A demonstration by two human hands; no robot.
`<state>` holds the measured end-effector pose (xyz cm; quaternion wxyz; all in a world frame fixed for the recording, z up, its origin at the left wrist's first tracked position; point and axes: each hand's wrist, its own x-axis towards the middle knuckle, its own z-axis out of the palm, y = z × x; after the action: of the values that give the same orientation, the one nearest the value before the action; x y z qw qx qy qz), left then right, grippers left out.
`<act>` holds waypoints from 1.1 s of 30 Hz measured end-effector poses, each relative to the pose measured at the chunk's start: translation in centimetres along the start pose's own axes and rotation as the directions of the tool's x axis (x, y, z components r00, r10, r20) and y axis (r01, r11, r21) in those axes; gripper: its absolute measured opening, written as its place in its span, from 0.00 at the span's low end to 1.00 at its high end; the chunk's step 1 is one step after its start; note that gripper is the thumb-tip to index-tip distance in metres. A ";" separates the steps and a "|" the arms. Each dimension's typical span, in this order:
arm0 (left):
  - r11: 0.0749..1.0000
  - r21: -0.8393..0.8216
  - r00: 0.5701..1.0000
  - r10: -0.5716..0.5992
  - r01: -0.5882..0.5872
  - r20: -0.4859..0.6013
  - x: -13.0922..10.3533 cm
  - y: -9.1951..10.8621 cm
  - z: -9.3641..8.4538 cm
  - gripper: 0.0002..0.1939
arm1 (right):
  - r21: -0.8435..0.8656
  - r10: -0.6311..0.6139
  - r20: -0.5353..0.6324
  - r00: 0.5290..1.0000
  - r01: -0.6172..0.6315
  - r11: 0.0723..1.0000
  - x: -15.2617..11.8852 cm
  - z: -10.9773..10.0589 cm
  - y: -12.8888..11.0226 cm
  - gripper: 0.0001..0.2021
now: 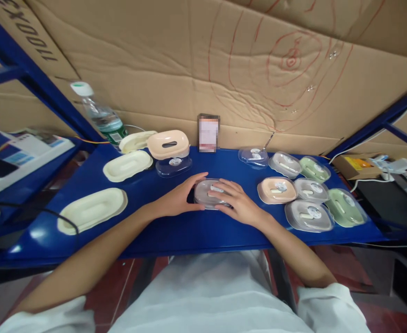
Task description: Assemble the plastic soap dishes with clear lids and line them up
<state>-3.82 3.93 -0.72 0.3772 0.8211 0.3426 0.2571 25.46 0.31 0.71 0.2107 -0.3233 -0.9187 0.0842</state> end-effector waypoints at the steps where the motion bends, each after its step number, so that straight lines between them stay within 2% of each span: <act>1: 1.000 0.016 1.000 0.013 -0.013 -0.001 0.0 -0.1 -0.1 0.54 | -0.024 0.000 0.011 1.000 0.001 1.000 0.0 0.1 0.0 0.22; 7: 0.989 0.123 0.997 0.079 -0.082 0.024 0.2 -0.2 -0.4 0.50 | -0.161 0.002 0.106 0.994 0.015 0.987 -0.4 0.5 0.1 0.31; 14: 0.979 0.172 0.994 0.108 -0.112 0.034 0.3 -0.4 -0.7 0.49 | -0.208 0.029 0.090 0.995 -0.009 0.978 -0.2 1.0 0.1 0.31; 20: 0.978 0.194 0.996 0.065 -0.076 0.061 0.2 0.2 -0.6 0.47 | -0.148 0.051 0.081 0.995 -0.039 0.988 -0.1 0.9 -0.5 0.32; 22: 0.979 0.199 0.999 0.028 -0.035 0.037 0.1 0.5 -0.4 0.49 | -0.148 0.077 0.067 0.995 -0.067 0.987 -0.1 0.0 -0.5 0.36; 24: 0.978 0.210 1.000 -0.001 0.000 0.004 0.1 0.7 -0.1 0.50 | -0.155 0.106 0.048 0.993 -0.097 0.983 0.1 -1.8 0.5 0.37; 27: 0.968 0.250 1.000 -0.016 0.020 -0.017 0.0 1.0 0.1 0.50 | -0.114 0.167 0.066 0.984 -0.158 0.981 1.3 -6.2 4.4 0.33; 29: 0.961 0.275 1.000 -0.017 0.020 -0.014 -0.1 1.1 0.1 0.50 | -0.168 0.293 0.118 0.949 -0.272 0.948 2.4 -9.0 8.0 0.35; 30: 0.959 0.283 1.000 -0.016 0.019 -0.013 -0.1 1.2 0.1 0.49 | -0.245 0.405 0.143 0.903 -0.364 0.898 3.1 -10.1 9.9 0.38; 31: 0.958 0.287 1.000 -0.015 0.017 -0.009 -0.1 1.4 0.0 0.49 | -0.324 0.525 0.170 0.834 -0.456 0.829 3.6 -10.9 11.5 0.41; 33: 0.958 0.286 1.000 -0.018 0.016 0.004 -0.2 1.6 -0.2 0.46 | -0.423 0.660 0.195 0.726 -0.545 0.724 4.5 -11.4 13.9 0.46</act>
<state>-3.48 3.10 0.68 0.2580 0.8649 0.3820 0.1987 35.14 14.17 8.41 -0.0454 -0.6200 -0.7821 0.0442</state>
